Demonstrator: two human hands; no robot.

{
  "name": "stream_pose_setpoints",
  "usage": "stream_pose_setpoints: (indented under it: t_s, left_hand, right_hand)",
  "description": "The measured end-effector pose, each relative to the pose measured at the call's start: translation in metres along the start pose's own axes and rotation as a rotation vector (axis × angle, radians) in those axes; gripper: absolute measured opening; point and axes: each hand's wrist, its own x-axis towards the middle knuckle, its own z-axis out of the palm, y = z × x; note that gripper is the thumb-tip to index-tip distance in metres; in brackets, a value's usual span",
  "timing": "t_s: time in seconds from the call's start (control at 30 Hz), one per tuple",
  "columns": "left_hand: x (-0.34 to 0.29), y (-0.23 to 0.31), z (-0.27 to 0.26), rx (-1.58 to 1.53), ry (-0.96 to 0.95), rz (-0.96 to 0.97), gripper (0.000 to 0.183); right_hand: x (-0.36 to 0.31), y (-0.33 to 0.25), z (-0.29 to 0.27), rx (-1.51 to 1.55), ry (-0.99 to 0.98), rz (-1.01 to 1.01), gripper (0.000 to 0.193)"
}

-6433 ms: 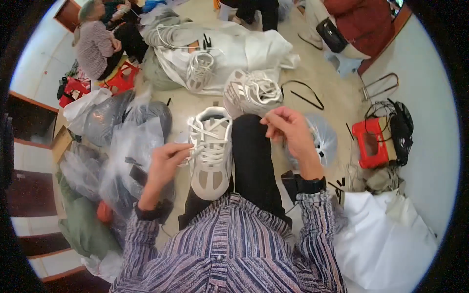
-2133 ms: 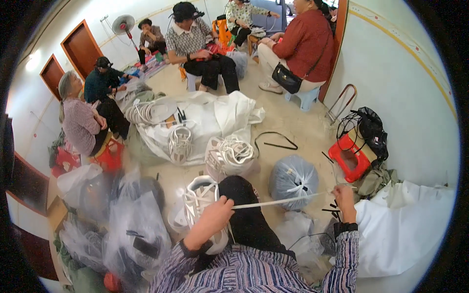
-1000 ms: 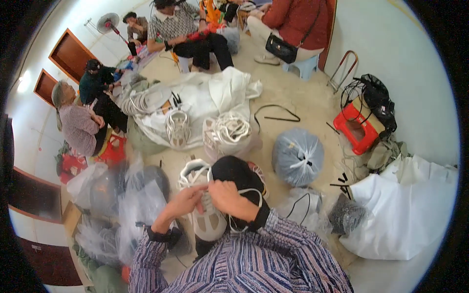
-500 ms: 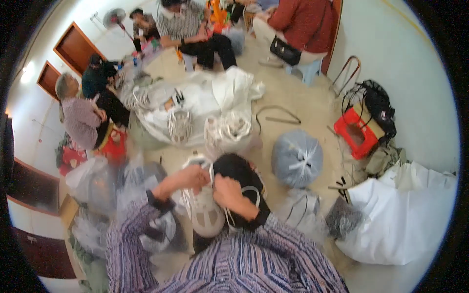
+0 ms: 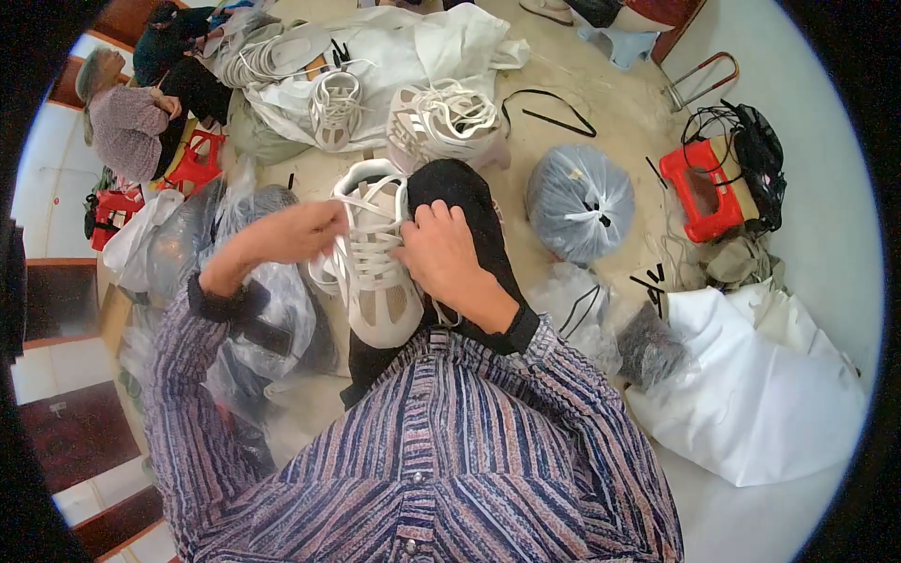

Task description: Lacing a shoe and then sorting through various shoe components kept in plastic bags on the floor.

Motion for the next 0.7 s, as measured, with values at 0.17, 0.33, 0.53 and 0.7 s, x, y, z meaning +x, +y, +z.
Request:
stream_pose_setpoints:
  t_s: [0.17, 0.33, 0.53, 0.7]
  left_hand:
    - [-0.005, -0.029, 0.045, -1.311, -0.184, 0.079, 0.016]
    - [-0.071, -0.065, 0.0, -1.839, 0.695, 0.795, 0.024]
    - [-0.147, -0.131, -0.053, -1.837, 0.794, 1.266, 0.02]
    - [-0.217, -0.2, -0.076, -1.498, 0.99, 1.217, 0.01]
  right_hand:
    - [0.006, 0.008, -0.013, 0.127, -0.26, 0.052, 0.014]
    - [0.012, -0.001, -0.073, 0.374, -0.772, 0.065, 0.017]
    - [0.037, 0.013, -0.057, 0.258, -0.742, 0.036, 0.019]
    - [0.051, 0.015, -0.042, 0.492, -0.497, 0.168, 0.021]
